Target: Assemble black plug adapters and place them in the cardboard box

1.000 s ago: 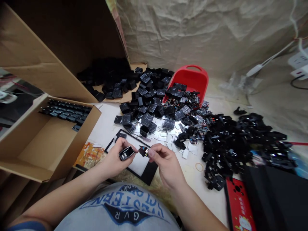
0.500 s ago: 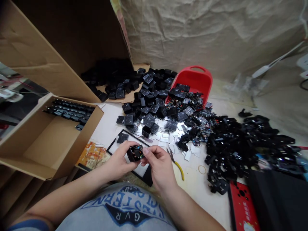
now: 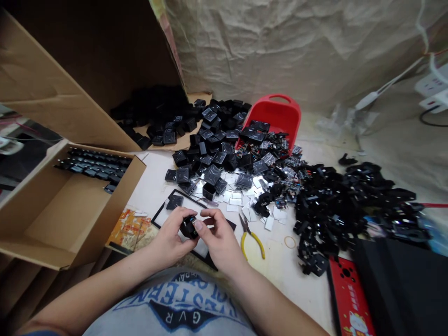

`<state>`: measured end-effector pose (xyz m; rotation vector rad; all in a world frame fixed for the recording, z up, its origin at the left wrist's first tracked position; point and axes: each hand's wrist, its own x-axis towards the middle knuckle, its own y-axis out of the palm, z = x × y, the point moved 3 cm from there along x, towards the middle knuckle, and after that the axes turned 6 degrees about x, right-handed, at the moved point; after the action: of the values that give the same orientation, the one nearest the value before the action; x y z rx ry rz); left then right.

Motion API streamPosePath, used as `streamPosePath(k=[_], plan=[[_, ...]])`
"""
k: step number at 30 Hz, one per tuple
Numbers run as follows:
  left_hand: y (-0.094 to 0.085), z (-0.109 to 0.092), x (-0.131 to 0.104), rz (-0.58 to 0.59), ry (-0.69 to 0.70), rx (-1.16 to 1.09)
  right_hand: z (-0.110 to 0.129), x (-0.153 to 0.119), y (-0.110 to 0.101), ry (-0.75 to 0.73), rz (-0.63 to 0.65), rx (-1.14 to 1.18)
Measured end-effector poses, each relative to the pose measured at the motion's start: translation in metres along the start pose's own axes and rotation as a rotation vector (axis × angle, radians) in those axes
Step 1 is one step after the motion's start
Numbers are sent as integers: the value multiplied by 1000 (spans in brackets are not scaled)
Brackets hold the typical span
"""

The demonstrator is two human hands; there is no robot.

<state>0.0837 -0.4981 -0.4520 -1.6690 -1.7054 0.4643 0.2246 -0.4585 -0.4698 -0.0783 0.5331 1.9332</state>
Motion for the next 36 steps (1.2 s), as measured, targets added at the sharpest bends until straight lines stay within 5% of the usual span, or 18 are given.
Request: streamPosePath(k=[3,5,10,13,14,16,18,22,27,32,36], plan=[[0,-8,-1,-2,107,37,-11,-5,6,105,154,199],[2,-15,-3,-37,185,85,-16,-10,11,3,192,225],[14,-24,0,-79,286,118,-13,-12,3,-245,190,70],[16,-18,9,-15,208,125,10,-6,-31,-261,256,-274],[15,-14,13,3,159,127,21,-4,-50,-296,192,-453],[12,-8,18,41,55,109,44,1,-96,-393,-154,-784],[12,-4,21,94,-28,43,56,8,-137,-306,-394,-1009],[21,-6,19,189,-110,-133,53,26,-168,-172,-452,-1143],[31,0,16,196,-291,-312,39,31,-131,-249,-428,-1074],[33,6,19,268,-514,-780,40,7,-63,-571,-66,-745],[21,7,20,143,-489,-781,34,0,-40,-455,72,-465]])
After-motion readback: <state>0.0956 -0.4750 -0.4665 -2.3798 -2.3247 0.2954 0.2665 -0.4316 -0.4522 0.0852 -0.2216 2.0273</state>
